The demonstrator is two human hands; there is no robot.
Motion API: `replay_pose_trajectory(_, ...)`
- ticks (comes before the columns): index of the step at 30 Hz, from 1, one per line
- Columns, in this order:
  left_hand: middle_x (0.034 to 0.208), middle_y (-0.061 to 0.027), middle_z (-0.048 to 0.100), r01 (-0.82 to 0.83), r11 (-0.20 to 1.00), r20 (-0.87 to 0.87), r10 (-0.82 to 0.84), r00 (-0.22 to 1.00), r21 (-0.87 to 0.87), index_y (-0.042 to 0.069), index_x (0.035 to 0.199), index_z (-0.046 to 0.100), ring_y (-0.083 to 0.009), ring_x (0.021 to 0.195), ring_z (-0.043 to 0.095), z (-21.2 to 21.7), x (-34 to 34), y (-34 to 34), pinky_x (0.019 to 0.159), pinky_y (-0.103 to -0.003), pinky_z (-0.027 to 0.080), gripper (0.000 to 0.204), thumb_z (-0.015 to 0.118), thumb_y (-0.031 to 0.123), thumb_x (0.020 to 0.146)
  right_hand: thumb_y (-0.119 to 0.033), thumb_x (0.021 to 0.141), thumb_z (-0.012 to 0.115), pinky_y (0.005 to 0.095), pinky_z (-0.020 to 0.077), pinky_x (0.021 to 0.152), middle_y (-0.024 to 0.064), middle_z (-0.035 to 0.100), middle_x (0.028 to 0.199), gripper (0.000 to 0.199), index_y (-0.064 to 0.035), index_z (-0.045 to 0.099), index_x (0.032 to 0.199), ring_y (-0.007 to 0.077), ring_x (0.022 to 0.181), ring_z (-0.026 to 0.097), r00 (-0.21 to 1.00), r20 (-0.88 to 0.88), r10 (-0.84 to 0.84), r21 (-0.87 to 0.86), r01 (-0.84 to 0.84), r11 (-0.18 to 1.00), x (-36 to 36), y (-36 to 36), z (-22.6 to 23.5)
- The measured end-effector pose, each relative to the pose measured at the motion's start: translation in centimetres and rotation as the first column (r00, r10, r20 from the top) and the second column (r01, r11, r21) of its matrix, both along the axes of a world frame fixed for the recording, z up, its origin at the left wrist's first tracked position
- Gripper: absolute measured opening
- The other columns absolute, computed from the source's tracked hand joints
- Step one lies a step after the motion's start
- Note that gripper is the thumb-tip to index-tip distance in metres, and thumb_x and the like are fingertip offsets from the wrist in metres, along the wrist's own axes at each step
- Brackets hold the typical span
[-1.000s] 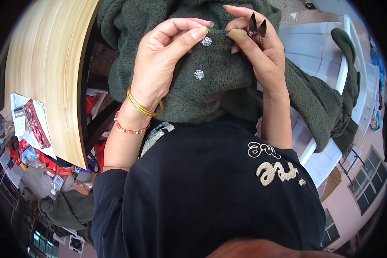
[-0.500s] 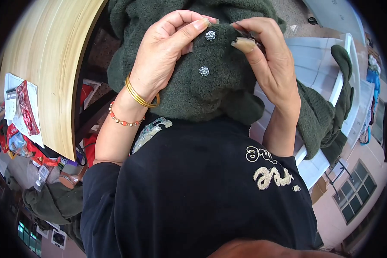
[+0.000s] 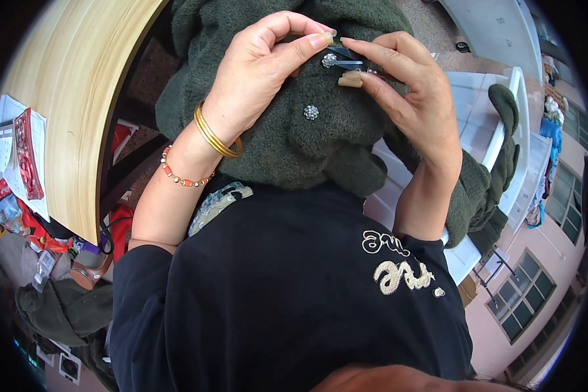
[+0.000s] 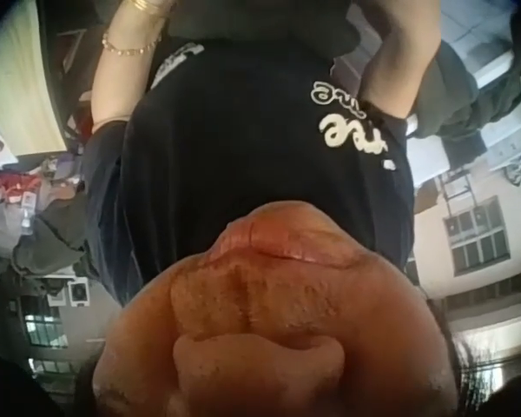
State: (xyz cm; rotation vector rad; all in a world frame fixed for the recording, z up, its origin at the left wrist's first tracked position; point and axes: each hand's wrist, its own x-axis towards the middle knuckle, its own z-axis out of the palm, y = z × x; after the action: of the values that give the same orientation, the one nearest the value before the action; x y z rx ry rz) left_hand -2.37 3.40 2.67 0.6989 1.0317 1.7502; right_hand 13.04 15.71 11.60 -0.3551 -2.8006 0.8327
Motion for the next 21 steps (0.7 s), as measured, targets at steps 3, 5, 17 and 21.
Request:
replay_pose_trajectory(3, 0.090, 0.0051, 0.063, -0.002, 1.000, -0.062, 0.000, 0.998, -0.019, 0.003, 0.105, 0.066, 0.0025, 0.072, 0.051, -0.3, -0.1, 0.0, 0.063, -0.014, 0.041, 0.017, 0.064, 0.016, 0.095, -0.004, 0.080, 0.069, 0.0267, 0.0443, 0.071, 0.0058, 0.057, 0.090, 0.038, -0.0067, 0.068, 0.118, 0.0163, 0.082, 0.055, 1.000, 0.007, 0.023, -0.029, -0.023, 0.999, -0.4, 0.5, 0.0)
replay_pose_trajectory(5, 0.089, 0.0040, 0.063, -0.056, 0.998, -0.158, 0.055, 0.986, -0.002, 0.002, 0.103, 0.066, 0.0009, 0.073, 0.053, -0.2, 0.0, 0.1, 0.064, -0.015, 0.042, 0.015, 0.065, 0.014, 0.094, -0.004, 0.081, 0.069, 0.0256, 0.0434, 0.070, 0.0051, 0.057, 0.090, 0.037, -0.0068, 0.069, 0.118, 0.0148, 0.081, 0.055, 1.000, 0.017, 0.025, -0.068, -0.024, 0.997, -0.4, 0.8, -0.1)
replay_pose_trajectory(17, 0.080, -0.0021, 0.057, -0.194, 0.972, -0.450, 0.116, 0.886, -0.132, -0.001, 0.093, 0.060, -0.0070, 0.069, 0.050, 3.5, 0.2, -0.4, 0.062, -0.022, 0.043, 0.007, 0.061, 0.006, 0.093, -0.004, 0.085, 0.067, 0.0213, 0.0398, 0.061, 0.0015, 0.055, 0.088, 0.032, -0.0063, 0.070, 0.116, 0.0076, 0.073, 0.051, 0.999, 0.049, 0.001, -0.178, 0.008, 0.984, -0.5, 1.5, -0.6)
replay_pose_trajectory(21, 0.080, -0.0051, 0.058, -0.206, 0.972, -0.525, 0.115, 0.843, -0.117, -0.001, 0.093, 0.059, -0.0093, 0.068, 0.052, 3.7, 0.2, -0.5, 0.062, -0.023, 0.044, 0.007, 0.061, 0.006, 0.093, -0.004, 0.086, 0.066, 0.0204, 0.0391, 0.059, 0.0008, 0.055, 0.088, 0.029, -0.0052, 0.070, 0.115, 0.0063, 0.072, 0.051, 0.998, 0.063, 0.005, -0.241, 0.010, 0.971, -0.5, 1.7, -0.6)
